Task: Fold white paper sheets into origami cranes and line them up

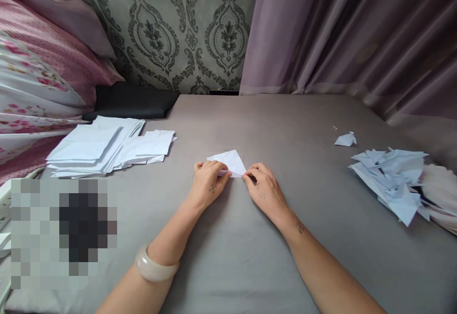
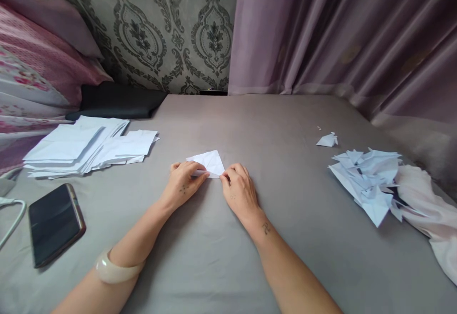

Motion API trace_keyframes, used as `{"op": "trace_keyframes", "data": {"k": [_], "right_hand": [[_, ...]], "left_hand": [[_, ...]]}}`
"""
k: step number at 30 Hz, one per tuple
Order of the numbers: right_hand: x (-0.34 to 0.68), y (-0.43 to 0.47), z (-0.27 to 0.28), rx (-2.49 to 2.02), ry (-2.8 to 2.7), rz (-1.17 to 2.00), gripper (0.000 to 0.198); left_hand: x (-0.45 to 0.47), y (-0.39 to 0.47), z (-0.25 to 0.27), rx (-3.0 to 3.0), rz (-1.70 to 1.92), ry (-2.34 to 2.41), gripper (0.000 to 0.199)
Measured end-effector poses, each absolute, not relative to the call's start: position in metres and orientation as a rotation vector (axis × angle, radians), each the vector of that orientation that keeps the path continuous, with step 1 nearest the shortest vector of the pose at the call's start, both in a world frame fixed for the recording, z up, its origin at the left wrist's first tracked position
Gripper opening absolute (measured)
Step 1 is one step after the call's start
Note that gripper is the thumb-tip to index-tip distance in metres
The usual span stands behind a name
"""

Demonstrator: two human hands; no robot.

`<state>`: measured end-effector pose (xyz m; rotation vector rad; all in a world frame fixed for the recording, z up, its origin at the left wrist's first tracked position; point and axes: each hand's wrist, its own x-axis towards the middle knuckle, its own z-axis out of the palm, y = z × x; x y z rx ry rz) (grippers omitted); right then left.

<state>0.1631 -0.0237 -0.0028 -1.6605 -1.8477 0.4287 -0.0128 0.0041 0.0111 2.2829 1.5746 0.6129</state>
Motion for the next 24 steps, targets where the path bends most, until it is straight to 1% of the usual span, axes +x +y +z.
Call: {"op": "trace_keyframes", "data": {"k": [4, 10, 16, 18, 21, 24], "right_hand": [[0.162, -0.02, -0.005, -1.683, -1.831, 0.441, 0.013], [0.163, -0.018, -0.005, -1.702, -1.847, 0.449, 0.01], [0.17, -0.017, -0.002, -1.625, -1.853, 0.516, 0.006], [0.17, -0.019, 0.0, -1.574, -1.914, 0.494, 0.013], [0.164, -0.024, 0.005, -1.492, -2.113, 0.417, 0.028], [0.158, -0.031, 0.009, -1.511, -2.264, 0.321, 0.035]], "left_hand": [[-0.011, 0.007, 0.011, 2.229, 0.595, 1.593, 0.008], [-0.013, 0.01, 0.009, 2.224, 0.595, 1.554, 0.016], [-0.014, 0.009, 0.009, 2.226, 0.612, 1.539, 0.021], [-0.013, 0.009, 0.009, 2.208, 0.605, 1.55, 0.023], [-0.014, 0.01, 0.009, 2.167, 0.605, 1.559, 0.026], [-0.02, 0.011, 0.011, 2.13, 0.582, 1.552, 0.024]]}}
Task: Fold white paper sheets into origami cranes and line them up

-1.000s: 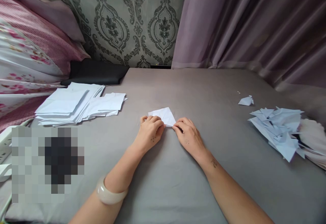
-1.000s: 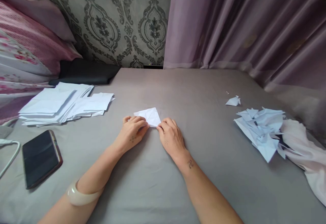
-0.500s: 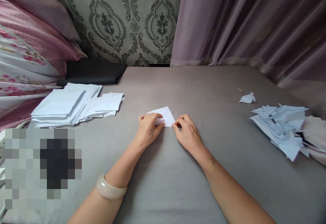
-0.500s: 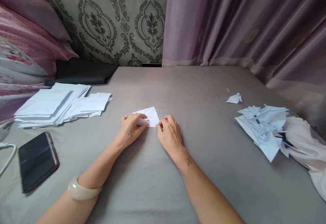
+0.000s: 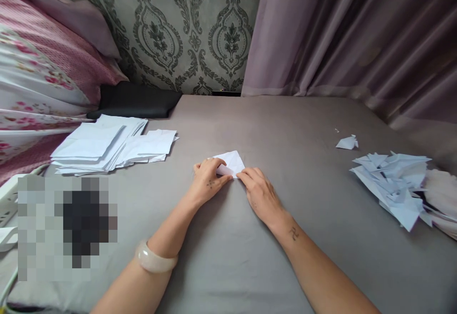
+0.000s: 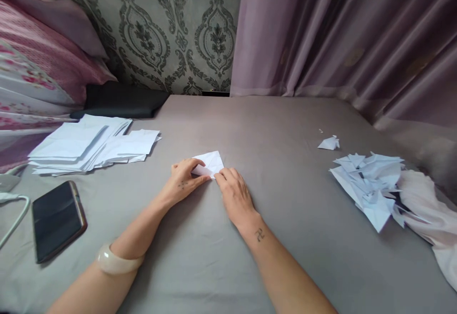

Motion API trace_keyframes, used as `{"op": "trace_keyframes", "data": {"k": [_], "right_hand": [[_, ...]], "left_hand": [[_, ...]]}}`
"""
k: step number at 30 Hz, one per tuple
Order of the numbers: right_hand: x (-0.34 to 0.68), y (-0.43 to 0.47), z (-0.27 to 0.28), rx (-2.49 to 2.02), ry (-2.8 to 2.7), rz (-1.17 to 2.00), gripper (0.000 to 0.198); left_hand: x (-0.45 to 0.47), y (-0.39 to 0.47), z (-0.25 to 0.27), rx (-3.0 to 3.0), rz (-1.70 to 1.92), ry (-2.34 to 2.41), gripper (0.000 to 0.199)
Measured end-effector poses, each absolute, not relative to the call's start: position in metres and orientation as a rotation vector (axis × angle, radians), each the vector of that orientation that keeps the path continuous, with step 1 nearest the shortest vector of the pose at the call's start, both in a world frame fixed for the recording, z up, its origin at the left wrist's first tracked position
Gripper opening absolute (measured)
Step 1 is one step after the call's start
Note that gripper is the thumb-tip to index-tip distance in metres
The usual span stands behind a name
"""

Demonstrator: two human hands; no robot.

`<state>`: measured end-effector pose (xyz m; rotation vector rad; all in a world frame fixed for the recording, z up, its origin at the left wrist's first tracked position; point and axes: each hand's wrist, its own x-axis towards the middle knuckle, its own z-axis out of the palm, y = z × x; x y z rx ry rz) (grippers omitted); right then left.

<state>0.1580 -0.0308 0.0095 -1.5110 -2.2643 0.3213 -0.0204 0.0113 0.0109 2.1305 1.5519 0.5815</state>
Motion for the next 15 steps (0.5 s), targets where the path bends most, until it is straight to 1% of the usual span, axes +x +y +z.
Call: {"op": "trace_keyframes", "data": {"k": [4, 6, 7, 11, 13, 15], "right_hand": [[0.155, -0.036, 0.013, -1.568, -2.324, 0.255, 0.039], [0.154, -0.037, 0.013, -1.575, -2.334, 0.235, 0.04], [0.154, -0.037, 0.013, -1.575, -2.34, 0.223, 0.041], [0.155, -0.037, 0.012, -1.574, -2.376, 0.171, 0.042], [0.156, -0.037, 0.012, -1.571, -2.389, 0.159, 0.043], [0.156, -0.037, 0.011, -1.564, -2.397, 0.154, 0.043]], "left_hand": [[-0.035, 0.014, 0.014, 2.124, 0.491, 1.498, 0.016], [-0.039, 0.015, 0.014, 2.146, 0.493, 1.454, 0.008], [-0.04, 0.014, 0.014, 2.163, 0.507, 1.433, 0.008], [-0.034, 0.013, 0.014, 2.286, 0.587, 1.406, 0.02], [-0.028, 0.011, 0.013, 2.352, 0.67, 1.483, 0.025], [-0.022, 0.01, 0.011, 2.399, 0.77, 1.589, 0.037]]}}
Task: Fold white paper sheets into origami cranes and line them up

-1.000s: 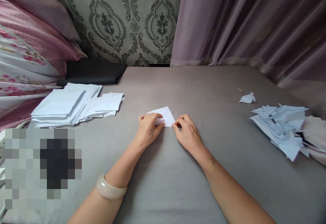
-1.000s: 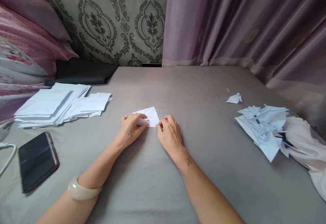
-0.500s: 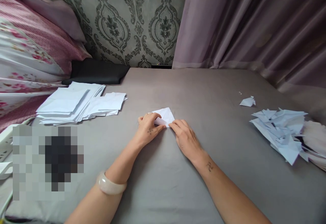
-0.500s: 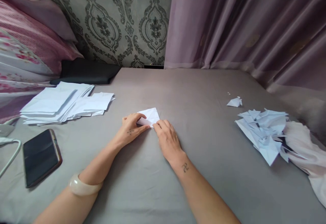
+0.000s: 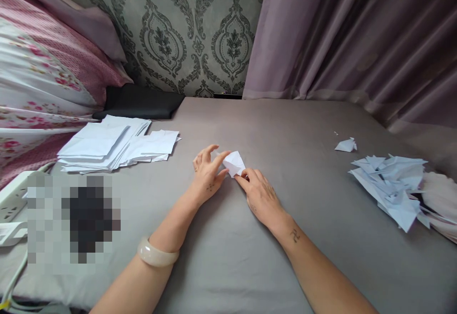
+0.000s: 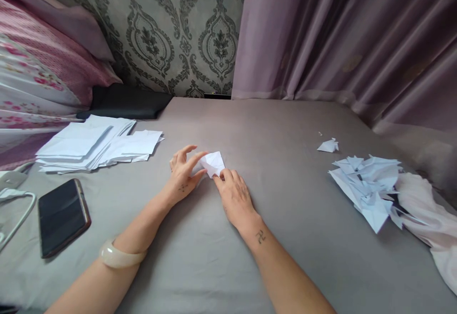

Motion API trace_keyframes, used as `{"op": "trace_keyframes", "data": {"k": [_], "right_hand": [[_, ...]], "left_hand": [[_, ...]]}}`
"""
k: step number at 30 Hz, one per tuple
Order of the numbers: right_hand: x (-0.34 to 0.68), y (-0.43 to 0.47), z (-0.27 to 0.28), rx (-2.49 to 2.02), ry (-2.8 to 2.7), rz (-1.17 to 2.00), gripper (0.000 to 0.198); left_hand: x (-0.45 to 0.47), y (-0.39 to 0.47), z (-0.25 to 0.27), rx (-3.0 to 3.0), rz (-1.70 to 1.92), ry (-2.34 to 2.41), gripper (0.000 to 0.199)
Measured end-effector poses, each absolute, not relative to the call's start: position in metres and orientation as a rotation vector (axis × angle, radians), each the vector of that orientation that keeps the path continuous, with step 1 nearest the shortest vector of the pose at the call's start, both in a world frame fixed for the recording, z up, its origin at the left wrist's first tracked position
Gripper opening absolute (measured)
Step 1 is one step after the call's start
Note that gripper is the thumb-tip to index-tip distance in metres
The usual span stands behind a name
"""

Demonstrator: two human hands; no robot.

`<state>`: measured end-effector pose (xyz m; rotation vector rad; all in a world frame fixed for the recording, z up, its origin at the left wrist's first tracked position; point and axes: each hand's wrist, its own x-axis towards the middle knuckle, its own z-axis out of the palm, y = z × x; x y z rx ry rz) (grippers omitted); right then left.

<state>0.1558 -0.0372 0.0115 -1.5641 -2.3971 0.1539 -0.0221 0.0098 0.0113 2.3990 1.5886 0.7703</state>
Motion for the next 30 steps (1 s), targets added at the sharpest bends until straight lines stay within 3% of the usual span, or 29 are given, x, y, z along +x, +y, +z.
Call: {"op": "trace_keyframes", "data": {"k": [3, 8, 17, 30], "right_hand": [[0.156, -0.038, 0.013, -1.569, -2.402, 0.156, 0.045], [0.156, -0.04, 0.016, -1.577, -2.401, 0.187, 0.047], [0.166, -0.044, 0.021, -1.584, -2.398, 0.232, 0.042], [0.205, -0.035, 0.036, -1.631, -2.257, 0.652, 0.037]], "left_hand": [[-0.018, 0.009, 0.007, 2.445, 0.833, 1.647, 0.044], [-0.018, 0.009, 0.002, 2.558, 0.689, 1.387, 0.015], [-0.018, 0.005, 0.004, 2.622, 0.543, 1.163, 0.032], [-0.022, -0.004, 0.022, 2.766, 0.229, 1.114, 0.044]]}}
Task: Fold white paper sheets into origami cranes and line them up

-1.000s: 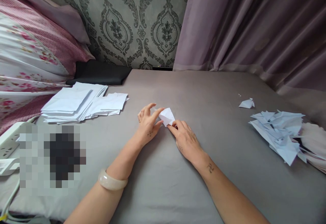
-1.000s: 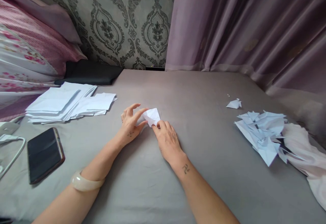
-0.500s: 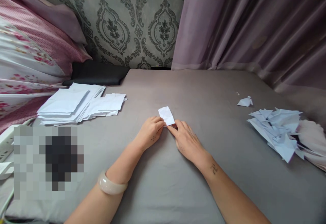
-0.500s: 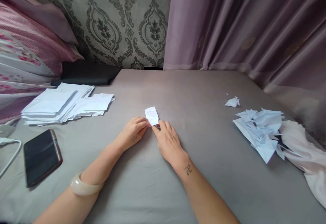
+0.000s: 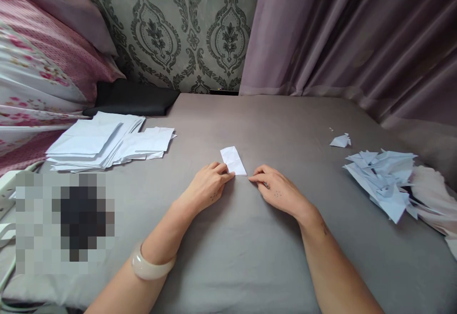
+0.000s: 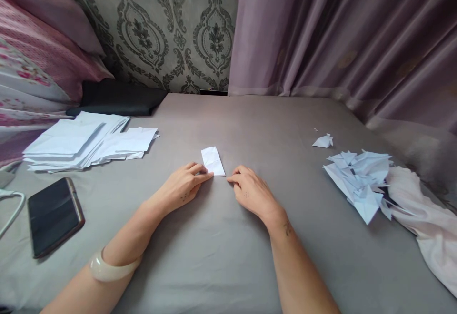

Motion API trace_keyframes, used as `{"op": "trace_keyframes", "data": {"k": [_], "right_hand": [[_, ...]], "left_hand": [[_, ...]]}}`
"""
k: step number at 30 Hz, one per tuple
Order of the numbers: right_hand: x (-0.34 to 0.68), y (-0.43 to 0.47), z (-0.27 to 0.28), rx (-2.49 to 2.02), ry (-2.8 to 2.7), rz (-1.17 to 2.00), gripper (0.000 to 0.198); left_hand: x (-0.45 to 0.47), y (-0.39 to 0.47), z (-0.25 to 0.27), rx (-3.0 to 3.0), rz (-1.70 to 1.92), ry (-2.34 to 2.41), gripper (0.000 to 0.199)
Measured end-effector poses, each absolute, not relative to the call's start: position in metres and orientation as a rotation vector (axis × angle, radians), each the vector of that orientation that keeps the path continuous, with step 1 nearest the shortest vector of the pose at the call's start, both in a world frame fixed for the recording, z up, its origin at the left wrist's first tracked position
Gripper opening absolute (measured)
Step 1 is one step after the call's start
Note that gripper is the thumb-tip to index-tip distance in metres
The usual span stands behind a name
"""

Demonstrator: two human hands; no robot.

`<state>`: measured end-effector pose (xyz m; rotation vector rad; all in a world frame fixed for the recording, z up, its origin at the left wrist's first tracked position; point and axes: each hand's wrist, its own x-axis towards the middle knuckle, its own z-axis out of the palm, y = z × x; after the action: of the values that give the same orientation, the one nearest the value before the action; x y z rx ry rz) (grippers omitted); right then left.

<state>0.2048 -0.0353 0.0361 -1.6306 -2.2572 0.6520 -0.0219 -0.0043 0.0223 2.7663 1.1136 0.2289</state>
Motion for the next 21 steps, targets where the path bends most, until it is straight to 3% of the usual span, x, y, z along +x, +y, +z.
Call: {"op": "trace_keyframes", "data": {"k": [12, 21], "right_hand": [[0.191, -0.025, 0.023, -1.858, -1.936, 0.605, 0.03], [0.177, -0.017, 0.013, -1.805, -1.837, 0.612, 0.027]], "left_hand": [[-0.018, -0.004, 0.017, 2.735, 0.18, 1.155, 0.067], [-0.016, -0.006, 0.031, 2.7, 0.17, 1.157, 0.034]]}}
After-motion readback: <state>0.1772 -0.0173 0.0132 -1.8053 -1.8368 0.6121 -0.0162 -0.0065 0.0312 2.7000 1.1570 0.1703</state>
